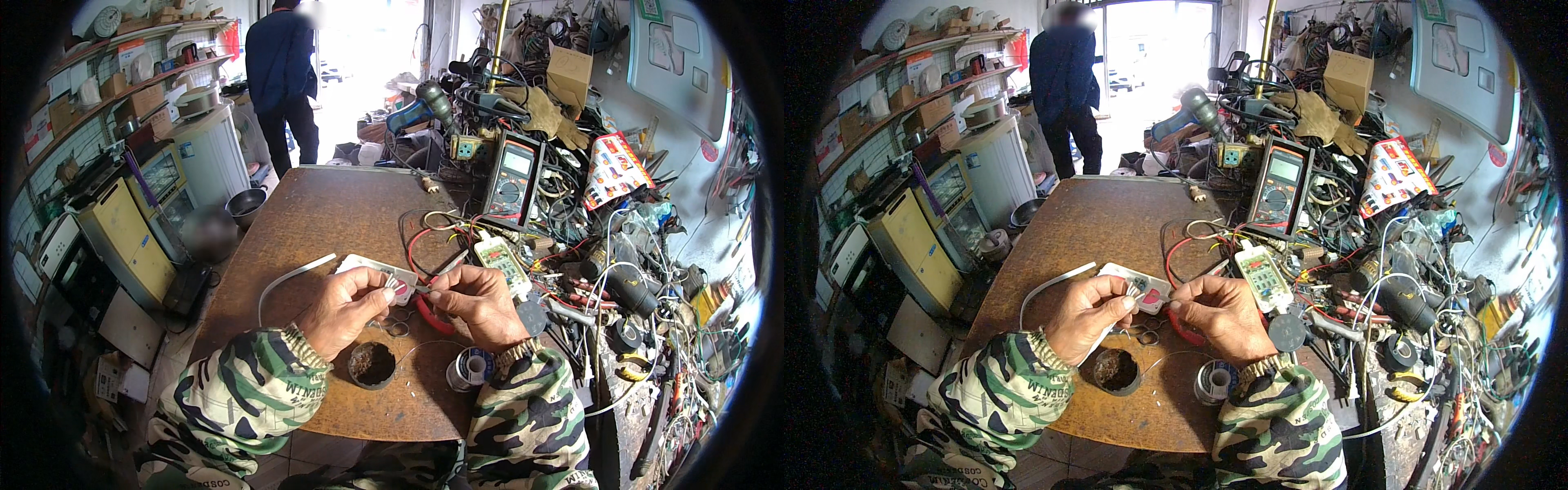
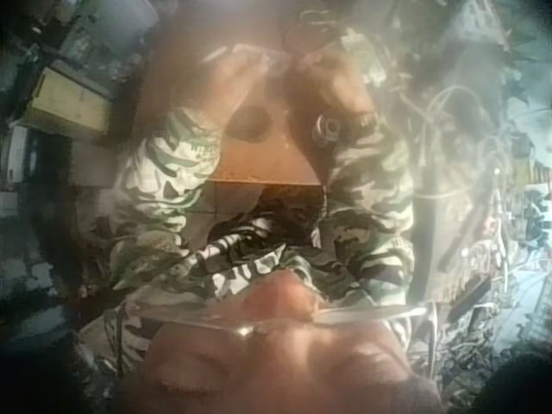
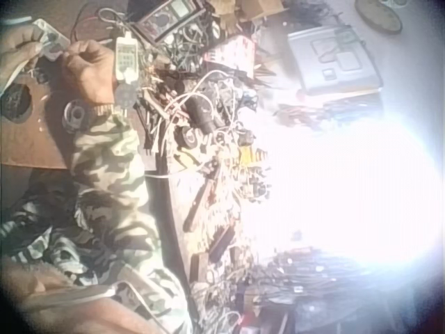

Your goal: The person strips a white cable, solders wires to a small circuit board, and uses a soldering iron and pliers to assemble the connection. The person then inspects the soldered joint and places the soldering iron back on the table.

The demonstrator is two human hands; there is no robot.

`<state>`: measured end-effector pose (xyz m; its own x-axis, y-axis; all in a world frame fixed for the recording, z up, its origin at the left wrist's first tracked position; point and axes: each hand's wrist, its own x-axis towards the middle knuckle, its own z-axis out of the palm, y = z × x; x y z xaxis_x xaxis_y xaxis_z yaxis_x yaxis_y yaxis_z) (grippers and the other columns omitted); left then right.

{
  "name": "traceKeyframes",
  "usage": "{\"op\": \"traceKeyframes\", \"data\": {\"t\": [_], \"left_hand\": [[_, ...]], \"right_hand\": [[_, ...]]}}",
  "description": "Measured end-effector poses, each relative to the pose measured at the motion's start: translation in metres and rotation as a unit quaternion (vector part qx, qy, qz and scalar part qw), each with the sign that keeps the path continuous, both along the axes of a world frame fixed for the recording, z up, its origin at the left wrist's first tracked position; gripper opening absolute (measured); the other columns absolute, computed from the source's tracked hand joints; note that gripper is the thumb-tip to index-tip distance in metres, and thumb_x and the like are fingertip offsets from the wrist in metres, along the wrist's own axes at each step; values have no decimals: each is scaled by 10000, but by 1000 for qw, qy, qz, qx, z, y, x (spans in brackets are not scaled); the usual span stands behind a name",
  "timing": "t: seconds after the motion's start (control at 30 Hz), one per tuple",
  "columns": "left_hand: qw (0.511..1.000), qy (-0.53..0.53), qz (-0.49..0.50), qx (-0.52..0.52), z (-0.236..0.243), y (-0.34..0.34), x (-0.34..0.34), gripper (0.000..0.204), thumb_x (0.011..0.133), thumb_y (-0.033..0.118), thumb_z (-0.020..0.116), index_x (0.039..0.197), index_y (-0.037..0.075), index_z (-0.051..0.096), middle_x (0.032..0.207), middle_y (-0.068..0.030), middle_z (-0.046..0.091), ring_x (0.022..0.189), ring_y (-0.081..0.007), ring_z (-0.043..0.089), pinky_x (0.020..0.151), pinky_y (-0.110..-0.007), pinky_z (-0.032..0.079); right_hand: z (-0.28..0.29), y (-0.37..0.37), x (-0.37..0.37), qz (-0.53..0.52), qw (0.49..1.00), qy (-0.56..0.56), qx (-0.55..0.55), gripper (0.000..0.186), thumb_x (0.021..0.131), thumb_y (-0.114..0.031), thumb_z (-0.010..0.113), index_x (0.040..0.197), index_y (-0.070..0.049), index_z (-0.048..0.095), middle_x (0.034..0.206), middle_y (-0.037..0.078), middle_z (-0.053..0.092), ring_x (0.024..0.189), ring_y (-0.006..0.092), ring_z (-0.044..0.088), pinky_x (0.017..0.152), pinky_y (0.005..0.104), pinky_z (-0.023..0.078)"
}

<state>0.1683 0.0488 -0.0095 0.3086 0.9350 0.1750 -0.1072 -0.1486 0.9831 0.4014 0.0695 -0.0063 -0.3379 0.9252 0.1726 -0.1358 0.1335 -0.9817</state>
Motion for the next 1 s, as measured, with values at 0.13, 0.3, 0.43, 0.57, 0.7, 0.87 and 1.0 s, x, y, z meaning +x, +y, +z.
{"op": "traceKeyframes", "data": {"t": [0.13, 0.3, 0.43, 0.57, 0.7, 0.87, 1.0], "left_hand": [[1000, 13, 1, 7, 1, -1, 1, 165, 998, 135, 610, 1066, -14, 637, 930, -11, 635, 815, -78, 576, 761, -246, 493], [1000, 23, -4, 13, 2, -2, 1, 173, 994, 131, 613, 1071, -20, 642, 932, -10, 640, 810, -73, 575, 762, -239, 491], [999, 33, -3, 21, 4, -2, 1, 171, 991, 132, 617, 1066, -20, 644, 926, -4, 641, 807, -70, 574, 759, -237, 491], [999, 36, 6, 17, 1, -2, 0, 169, 990, 132, 620, 1064, -18, 643, 921, 1, 641, 808, -66, 575, 755, -236, 492], [999, 38, -5, 19, 0, -1, 0, 180, 992, 141, 620, 1072, -19, 640, 909, -7, 639, 773, -63, 573, 719, -225, 493], [999, 27, -17, -23, 4, -4, 0, 226, 1006, 188, 614, 1087, -21, 635, 894, -29, 640, 732, -75, 579, 657, -224, 502], [999, 6, -14, -32, 5, -5, 1, 264, 1010, 226, 615, 1095, -24, 632, 887, -39, 645, 728, -85, 589, 650, -230, 513]], "right_hand": [[0, 0, -2, -4, 1000, -9, 0, 60, 870, -38, 737, 906, 4, 714, 784, 10, 678, 679, 74, 579, 614, 232, 475], [4, -3, -3, -8, 1000, -3, -24, 61, 874, -38, 733, 904, 9, 707, 775, 22, 675, 658, 81, 581, 591, 230, 471], [4, -3, -3, -5, 1000, 15, -25, 54, 877, -29, 725, 896, 14, 699, 766, 30, 673, 635, 84, 574, 570, 233, 464], [6, -3, -5, -12, 1000, 17, -22, 37, 878, -15, 715, 890, 14, 697, 759, 29, 670, 624, 81, 566, 562, 235, 457], [5, -3, -2, -21, 1000, 23, -5, 26, 875, -7, 710, 887, 13, 698, 757, 26, 668, 622, 79, 561, 561, 232, 453], [2, -1, 0, -14, 1000, 22, -2, 32, 871, -10, 719, 889, 10, 701, 760, 14, 664, 628, 72, 555, 567, 230, 454], [5, -3, -1, -10, 1000, 7, -4, 35, 872, -13, 724, 892, 8, 704, 771, 11, 672, 651, 69, 565, 587, 226, 461]]}}
